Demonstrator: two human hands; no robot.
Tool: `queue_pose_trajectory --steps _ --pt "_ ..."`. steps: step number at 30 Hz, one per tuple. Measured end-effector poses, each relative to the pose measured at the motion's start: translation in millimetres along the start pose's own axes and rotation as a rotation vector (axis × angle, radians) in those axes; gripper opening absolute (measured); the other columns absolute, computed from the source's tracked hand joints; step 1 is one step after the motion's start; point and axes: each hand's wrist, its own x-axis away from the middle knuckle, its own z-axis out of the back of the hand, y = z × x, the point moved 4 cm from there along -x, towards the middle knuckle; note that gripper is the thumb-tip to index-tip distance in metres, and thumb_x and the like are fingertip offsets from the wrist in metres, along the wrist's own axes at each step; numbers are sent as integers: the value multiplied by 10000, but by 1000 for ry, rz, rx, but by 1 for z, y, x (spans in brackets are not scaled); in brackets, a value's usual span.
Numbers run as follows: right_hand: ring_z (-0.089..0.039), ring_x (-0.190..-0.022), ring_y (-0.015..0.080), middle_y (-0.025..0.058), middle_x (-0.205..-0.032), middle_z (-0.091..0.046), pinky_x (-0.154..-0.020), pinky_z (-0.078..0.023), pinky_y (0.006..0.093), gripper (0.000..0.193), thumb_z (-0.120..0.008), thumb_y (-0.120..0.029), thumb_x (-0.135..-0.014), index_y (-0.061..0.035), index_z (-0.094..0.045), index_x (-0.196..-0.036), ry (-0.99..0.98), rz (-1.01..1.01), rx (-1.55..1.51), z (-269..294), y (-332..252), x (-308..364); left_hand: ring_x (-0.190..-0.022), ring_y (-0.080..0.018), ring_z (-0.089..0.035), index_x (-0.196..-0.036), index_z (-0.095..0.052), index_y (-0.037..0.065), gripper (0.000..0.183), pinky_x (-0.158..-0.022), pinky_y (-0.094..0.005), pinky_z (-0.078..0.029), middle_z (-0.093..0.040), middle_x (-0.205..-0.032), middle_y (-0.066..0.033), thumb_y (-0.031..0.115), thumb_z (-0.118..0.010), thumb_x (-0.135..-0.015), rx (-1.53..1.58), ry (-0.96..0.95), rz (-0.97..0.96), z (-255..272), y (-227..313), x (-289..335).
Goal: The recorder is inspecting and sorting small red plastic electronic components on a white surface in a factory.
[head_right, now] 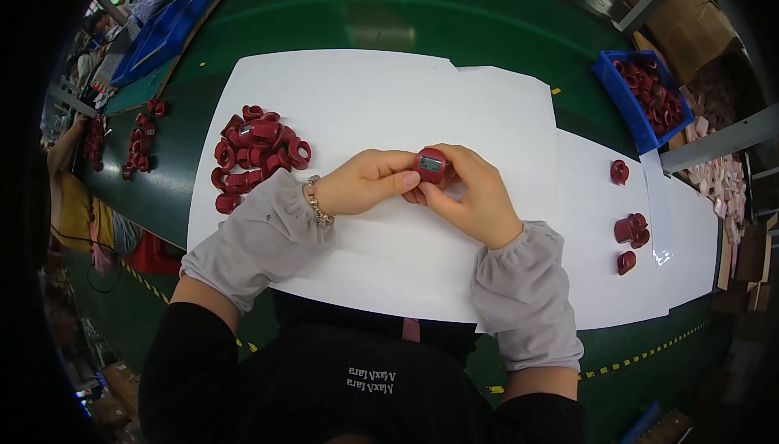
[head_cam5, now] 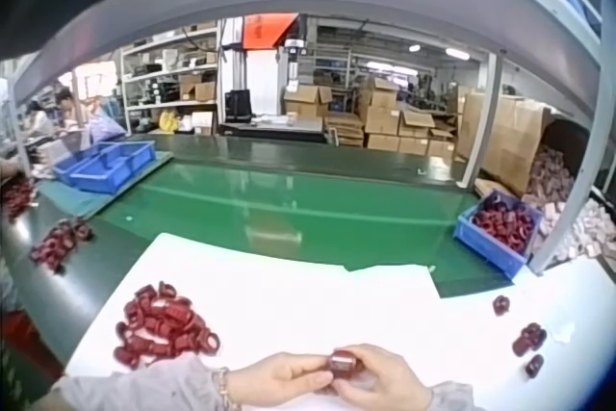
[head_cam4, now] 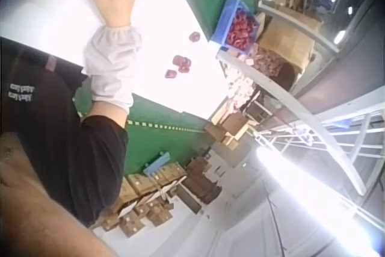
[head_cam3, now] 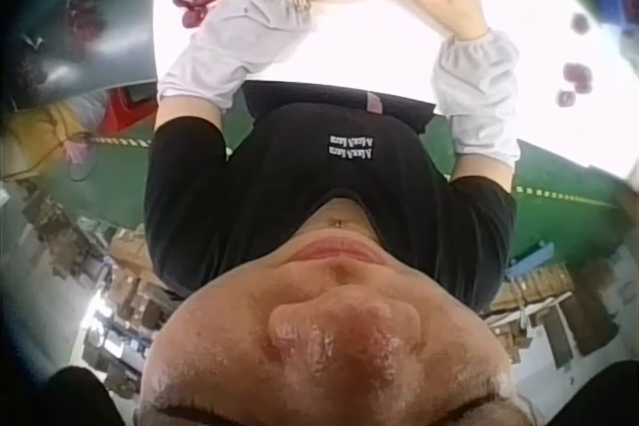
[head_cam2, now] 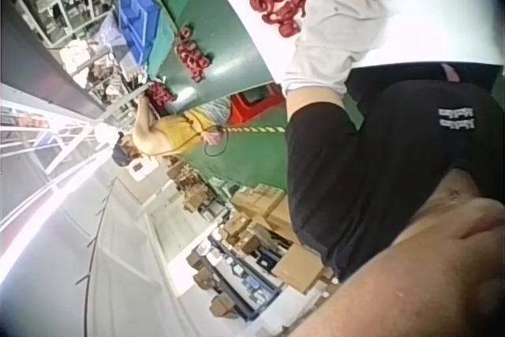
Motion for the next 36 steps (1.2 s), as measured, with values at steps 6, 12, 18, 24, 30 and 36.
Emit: queue_pose_trajectory --steps 6,12,18,24,30,36 --pt "-612 -873 180 89 -974 -635 -790 -490 283 381 -676 -51 -724 -5 -572 -1088 4 -10 -16 0 0 -1 -878 -121 -586 -1136 -553 -21 287 -822 -282 -486 -623 -952 -63 200 -453 -982 35 47 -42 -2 1 1" --pt "-611 -902 191 102 -1011 -632 -808 -485 287 415 -673 -51 -722 -6 -567 -1122 -2 0 -3 1 -2 0 -893 -114 -584 -1150 -545 -29 273 -821 -267 -489 -622 -971 -60 163 -493 -964 90 50 -96 -6 2 0" --pt "-607 -943 215 124 -1063 -616 -826 -480 299 480 -673 -50 -718 -14 -547 -1180 -33 44 16 1 -4 -1 -861 -100 -576 -1123 -555 -30 247 -793 -258 -491 -620 -949 -49 143 -504 -955 83 61 -71 -2 -1 0" --pt "-601 -940 220 128 -1070 -606 -832 -471 303 515 -669 -52 -720 -22 -530 -1215 -54 69 23 2 -5 0 -791 -90 -560 -1061 -567 -25 209 -740 -249 -485 -610 -865 -35 143 -496 -958 12 79 -56 -2 0 1" --pt "-593 -924 208 127 -1058 -609 -828 -462 294 494 -638 -50 -746 -10 -524 -1225 -61 55 6 3 -4 1 -889 -121 -588 -1217 -516 -21 300 -823 -277 -495 -615 -1036 -73 135 -490 -962 -6 43 -20 0 -2 1" --pt "-591 -912 192 118 -1052 -615 -824 -468 296 428 -604 -33 -777 9 -532 -1196 -59 46 -36 4 2 2 -934 -136 -594 -1235 -496 -26 315 -841 -289 -495 -609 -1061 -84 133 -488 -963 9 36 -11 -1 1 1"
